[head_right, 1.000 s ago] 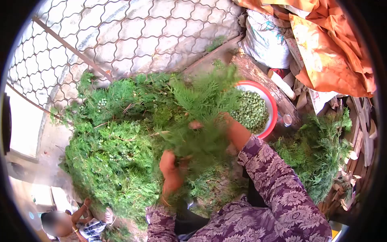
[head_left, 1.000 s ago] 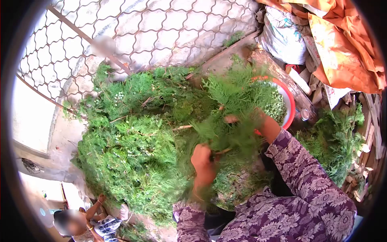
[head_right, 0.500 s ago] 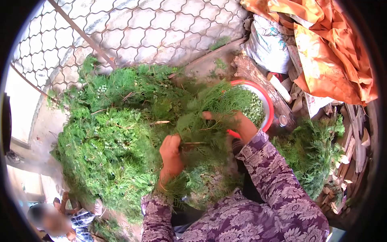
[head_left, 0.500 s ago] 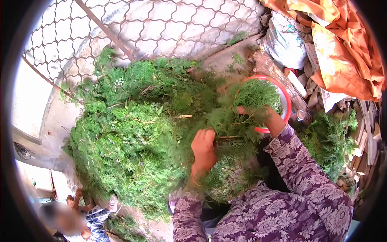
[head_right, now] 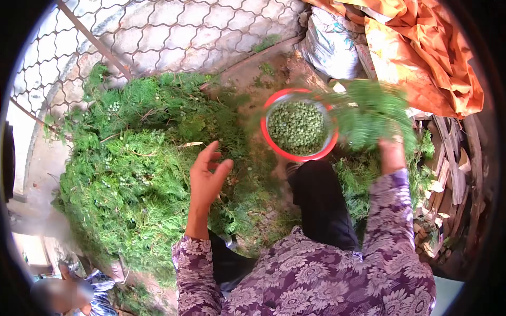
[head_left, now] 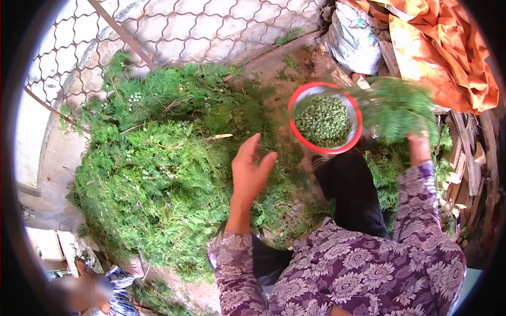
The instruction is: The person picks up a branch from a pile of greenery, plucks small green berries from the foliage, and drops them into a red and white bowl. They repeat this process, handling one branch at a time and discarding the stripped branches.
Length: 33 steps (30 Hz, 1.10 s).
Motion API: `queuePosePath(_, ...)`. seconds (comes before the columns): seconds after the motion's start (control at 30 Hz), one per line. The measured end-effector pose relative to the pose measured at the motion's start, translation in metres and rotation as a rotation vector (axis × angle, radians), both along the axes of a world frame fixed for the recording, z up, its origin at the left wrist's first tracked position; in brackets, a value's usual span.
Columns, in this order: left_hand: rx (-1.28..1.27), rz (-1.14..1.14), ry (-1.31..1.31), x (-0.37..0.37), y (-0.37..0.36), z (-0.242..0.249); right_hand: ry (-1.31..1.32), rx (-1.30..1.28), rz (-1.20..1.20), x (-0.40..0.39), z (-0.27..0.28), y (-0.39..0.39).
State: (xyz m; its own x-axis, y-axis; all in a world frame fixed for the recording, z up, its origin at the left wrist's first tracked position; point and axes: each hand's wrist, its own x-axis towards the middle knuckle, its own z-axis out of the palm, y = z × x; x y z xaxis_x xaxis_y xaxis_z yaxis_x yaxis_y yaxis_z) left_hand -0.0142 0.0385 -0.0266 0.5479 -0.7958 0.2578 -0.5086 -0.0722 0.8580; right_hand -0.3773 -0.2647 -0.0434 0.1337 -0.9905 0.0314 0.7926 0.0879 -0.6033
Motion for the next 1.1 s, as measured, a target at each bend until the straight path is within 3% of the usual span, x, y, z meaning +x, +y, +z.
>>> queuePosePath(0.03,0.014,0.084,0.205,0.003,0.001,-0.001,0.013,0.021,-0.106,-0.041,0.002,-0.005)
queuePosePath(0.07,-0.171,0.09,0.331,0.006,0.0,-0.009,0.041,0.05,-0.222,-0.084,0.002,-0.008)
queuePosePath(0.1,-0.168,0.087,0.335,0.009,0.0,-0.007,0.073,0.093,-0.335,-0.124,-0.002,-0.008)
queuePosePath(0.17,-0.251,0.163,0.583,0.014,0.003,0.004,0.186,0.206,-0.566,-0.203,-0.015,-0.002)
queuePosePath(0.3,-0.339,0.209,0.674,0.02,0.002,0.012,0.502,0.548,-0.818,-0.281,-0.08,0.032)
queuePosePath(0.43,-0.413,0.238,0.806,0.027,0.005,0.008,0.725,0.782,-0.677,-0.27,-0.148,0.064)
queuePosePath(0.5,-0.41,0.235,0.823,0.027,0.009,0.01,0.524,0.88,-0.574,-0.229,-0.152,0.067)
queuePosePath(0.53,-0.426,0.234,0.845,0.028,0.01,0.011,0.164,1.025,-0.573,-0.186,-0.119,0.064)
queuePosePath(0.57,-0.446,0.237,0.869,0.029,0.012,0.011,0.058,0.987,-0.483,-0.182,-0.128,0.052)
queuePosePath(0.6,-0.448,0.245,0.874,0.029,0.013,0.013,0.122,1.041,-0.377,-0.136,-0.094,0.053)
queuePosePath(0.67,-0.445,0.245,0.872,0.03,0.018,0.018,0.07,0.91,0.002,-0.083,-0.073,0.036)
queuePosePath(0.7,-0.437,0.258,0.881,0.031,0.02,0.019,0.106,0.586,0.416,-0.073,-0.08,0.017)
queuePosePath(0.73,-0.44,0.23,0.882,0.031,0.022,0.02,0.268,0.58,0.313,-0.015,-0.037,0.025)
queuePosePath(0.83,-0.434,0.196,0.897,0.03,0.027,0.02,0.547,0.216,0.499,0.086,0.005,0.013)
queuePosePath(0.97,-0.377,0.25,0.925,0.022,0.031,0.027,0.653,-0.248,0.846,0.208,0.04,0.035)
queuePosePath(1.1,-0.378,0.277,0.916,0.02,0.04,0.028,0.748,-0.418,1.062,0.285,0.055,0.087)
